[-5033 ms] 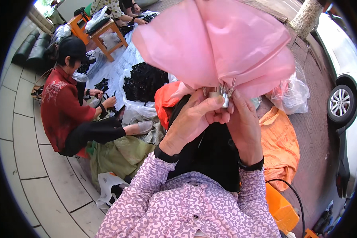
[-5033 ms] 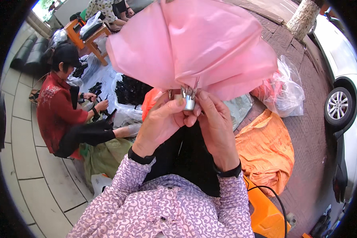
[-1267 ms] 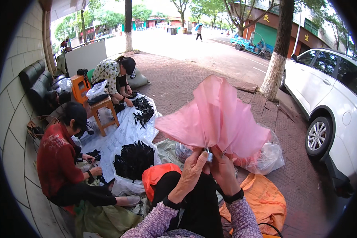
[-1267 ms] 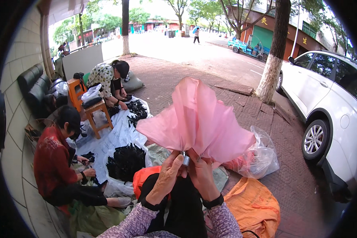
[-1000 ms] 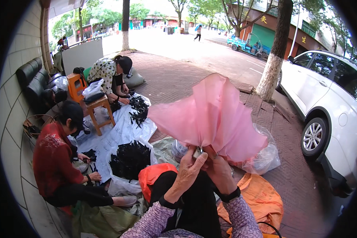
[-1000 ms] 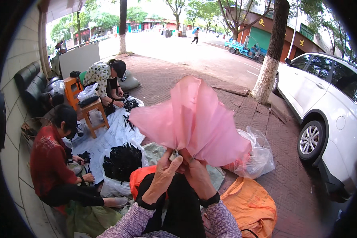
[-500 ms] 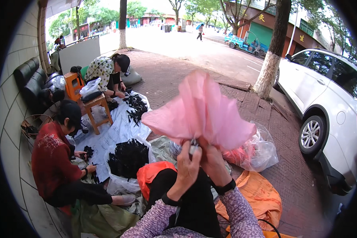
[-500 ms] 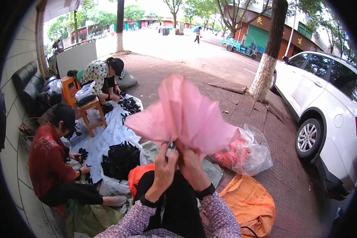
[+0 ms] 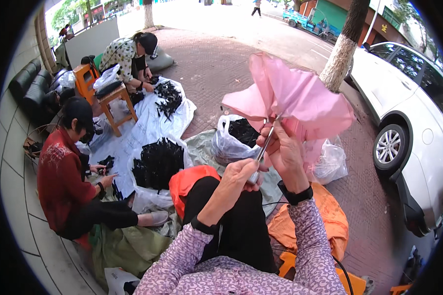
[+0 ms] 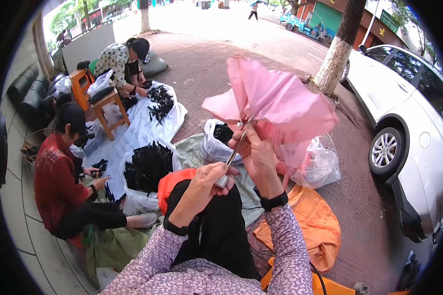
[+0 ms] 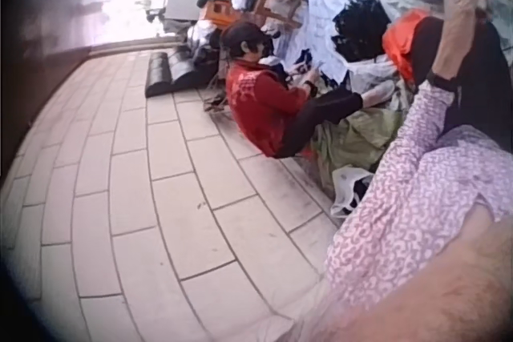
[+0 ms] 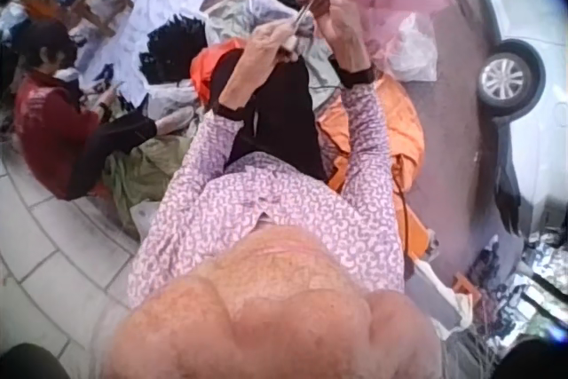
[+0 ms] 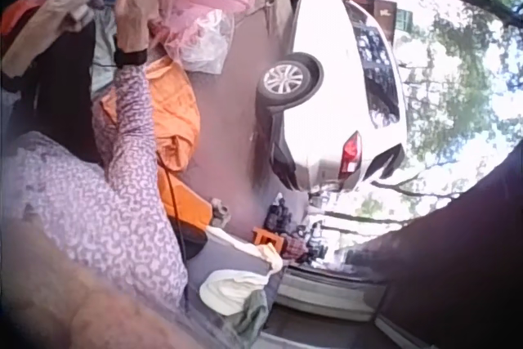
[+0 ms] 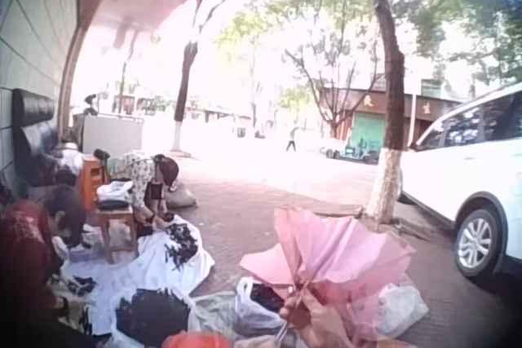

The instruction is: Inspecting and packing umbrellas and small bags into plastic bags.

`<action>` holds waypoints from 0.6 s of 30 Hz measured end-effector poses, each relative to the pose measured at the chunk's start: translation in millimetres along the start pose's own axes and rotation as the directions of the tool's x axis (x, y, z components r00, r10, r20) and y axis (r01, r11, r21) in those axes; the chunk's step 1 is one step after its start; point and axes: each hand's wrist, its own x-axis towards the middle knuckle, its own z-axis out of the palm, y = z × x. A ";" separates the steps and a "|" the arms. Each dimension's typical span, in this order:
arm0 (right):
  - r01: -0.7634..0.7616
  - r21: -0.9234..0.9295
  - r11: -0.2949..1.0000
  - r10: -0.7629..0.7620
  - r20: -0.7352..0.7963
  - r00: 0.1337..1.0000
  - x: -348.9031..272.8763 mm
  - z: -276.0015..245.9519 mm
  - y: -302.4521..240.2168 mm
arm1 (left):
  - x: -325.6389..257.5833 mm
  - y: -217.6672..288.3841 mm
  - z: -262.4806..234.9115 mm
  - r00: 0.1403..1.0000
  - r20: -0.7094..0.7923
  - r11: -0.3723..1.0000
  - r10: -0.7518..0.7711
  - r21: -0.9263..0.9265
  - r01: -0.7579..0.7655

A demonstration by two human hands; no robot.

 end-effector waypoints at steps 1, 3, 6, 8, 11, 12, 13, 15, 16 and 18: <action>-0.035 -0.041 0.999 0.035 0.004 0.999 -0.2 -0.2 6.7 | 1.2 -2.0 0.7 1.000 -0.008 0.997 0.010 -0.081 -0.010; -0.064 -0.002 0.998 0.064 -0.035 0.997 -2.0 -3.4 13.4 | 2.4 -12.6 5.2 1.000 -0.015 0.980 0.025 -0.199 -0.027; -0.100 0.048 0.994 0.104 -0.094 0.990 1.6 -10.8 25.1 | 2.5 -19.6 13.7 0.994 -0.083 0.994 0.074 -0.079 -0.081; -0.138 -0.032 0.990 0.131 -0.173 0.976 2.9 -13.3 33.0 | 0.3 -22.9 16.4 0.990 -0.134 0.998 0.049 -0.029 -0.053; -0.125 -0.025 0.992 0.119 -0.163 0.979 6.3 -16.3 36.3 | -2.7 -27.0 23.4 0.953 -0.278 0.979 0.121 0.189 -0.070; -0.092 -0.004 0.996 0.090 -0.131 0.987 9.2 -15.2 35.9 | -2.4 -32.4 22.4 0.953 -0.281 0.980 0.116 0.186 -0.065; -0.093 -0.024 0.995 0.089 -0.133 0.987 11.1 -15.0 32.0 | -0.2 -41.8 19.5 0.939 -0.280 0.945 0.200 0.307 -0.109; -0.092 -0.015 0.996 0.090 -0.117 0.989 16.6 -13.3 28.9 | 1.8 -43.8 18.9 0.884 -0.197 0.808 0.424 0.524 -0.270; -0.093 -0.004 0.996 0.092 -0.096 0.991 18.8 -11.5 27.5 | 2.6 -44.0 20.0 0.885 -0.195 0.809 0.423 0.520 -0.273; -0.079 -0.054 0.995 0.069 -0.160 0.985 22.7 -4.1 26.4 | 1.1 -38.6 23.9 0.868 -0.292 0.812 0.402 0.553 -0.190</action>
